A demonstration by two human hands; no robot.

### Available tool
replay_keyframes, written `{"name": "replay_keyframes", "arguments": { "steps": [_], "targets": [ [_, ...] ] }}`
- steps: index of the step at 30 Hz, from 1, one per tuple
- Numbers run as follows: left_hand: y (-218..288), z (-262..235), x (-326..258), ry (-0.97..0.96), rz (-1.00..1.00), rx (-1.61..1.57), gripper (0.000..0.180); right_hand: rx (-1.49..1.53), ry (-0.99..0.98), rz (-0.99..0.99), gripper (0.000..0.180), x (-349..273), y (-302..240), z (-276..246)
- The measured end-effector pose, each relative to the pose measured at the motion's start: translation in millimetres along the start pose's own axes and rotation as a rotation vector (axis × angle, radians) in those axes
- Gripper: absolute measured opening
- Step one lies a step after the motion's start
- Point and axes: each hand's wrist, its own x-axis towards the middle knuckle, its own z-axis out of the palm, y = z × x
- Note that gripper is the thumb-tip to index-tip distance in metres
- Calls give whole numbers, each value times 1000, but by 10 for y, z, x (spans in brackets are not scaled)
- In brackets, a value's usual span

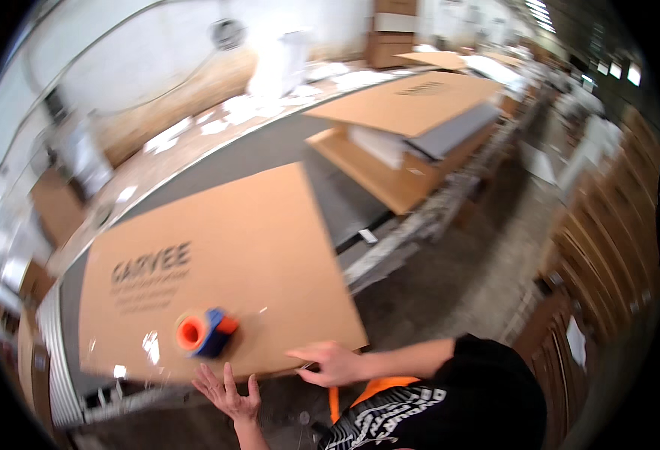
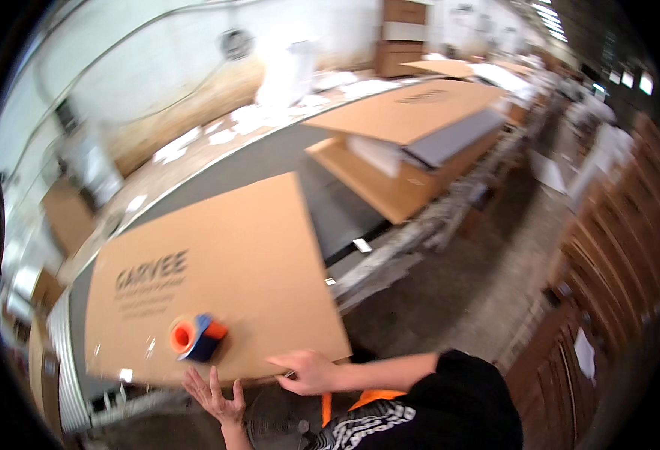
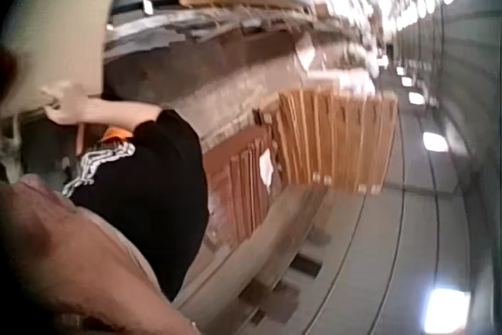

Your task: The person seals several large cardboard boxes using a tape dispenser on a work table, moves the boxes along the table, and handles large white foam panels by placing them into the boxes.

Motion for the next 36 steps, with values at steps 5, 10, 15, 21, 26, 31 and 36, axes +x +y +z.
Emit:
{"name": "replay_keyframes", "arguments": {
  "steps": [5, 10, 15, 21, 26, 31, 36],
  "targets": [
    [-333, 535, 501, -207, -110, 155, 46, -491, 76, -165, 43, 1043, 991, -82],
    [-638, 481, 740, -454, -520, 39, 67, -652, 312, -196, 36, 2213, 2001, -288],
    [142, 731, 761, -405, -614, 239, 55, -944, 350, -36, 47, 3603, 3144, -747],
    [337, 693, 1021, -450, -701, 245, 61, -697, 75, 441, 55, 4016, 2615, -1612],
    [391, 609, 781, -385, -698, 224, 61, -683, 77, 375, 52, 3975, 2638, -1493],
    [302, 415, 559, -326, -616, 206, 64, -663, 102, 339, 55, 3520, 2525, -1573],
    [-88, -133, -72, -299, -547, 62, 65, -613, 170, 443, 56, 2181, 1845, -1465]
  ]
}}
